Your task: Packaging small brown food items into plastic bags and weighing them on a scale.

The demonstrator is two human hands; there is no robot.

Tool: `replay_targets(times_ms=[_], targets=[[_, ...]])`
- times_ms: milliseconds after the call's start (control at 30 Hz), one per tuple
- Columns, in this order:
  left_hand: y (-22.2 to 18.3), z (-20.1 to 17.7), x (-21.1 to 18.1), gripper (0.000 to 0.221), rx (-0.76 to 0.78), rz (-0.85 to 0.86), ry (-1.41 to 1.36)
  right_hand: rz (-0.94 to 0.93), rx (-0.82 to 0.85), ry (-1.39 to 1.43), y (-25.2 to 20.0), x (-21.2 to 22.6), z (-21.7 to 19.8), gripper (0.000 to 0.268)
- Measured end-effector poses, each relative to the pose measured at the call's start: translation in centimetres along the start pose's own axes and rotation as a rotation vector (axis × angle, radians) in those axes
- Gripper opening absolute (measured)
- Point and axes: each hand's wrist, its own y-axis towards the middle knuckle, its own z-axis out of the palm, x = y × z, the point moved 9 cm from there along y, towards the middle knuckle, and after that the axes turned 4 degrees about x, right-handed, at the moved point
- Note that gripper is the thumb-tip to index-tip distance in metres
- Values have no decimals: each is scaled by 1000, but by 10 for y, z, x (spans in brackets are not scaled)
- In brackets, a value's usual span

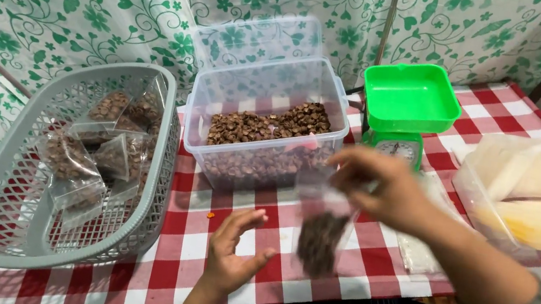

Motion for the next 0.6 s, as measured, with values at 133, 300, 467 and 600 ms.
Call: replay_targets(times_ms=[133, 300, 467, 600], targets=[[0, 15, 0, 72, 64, -95, -146, 1, 234, 85, -20, -27, 80, 39], [-27, 52, 54, 41, 5, -477, -391, 70, 233, 131, -29, -39, 110, 21], [-28, 58, 51, 15, -92, -408, -418, 243, 311, 217, -37, -44, 107, 46], [-43, 68, 69, 15, -125, -432, -457, 200, 321, 168, -48, -39, 110, 44]])
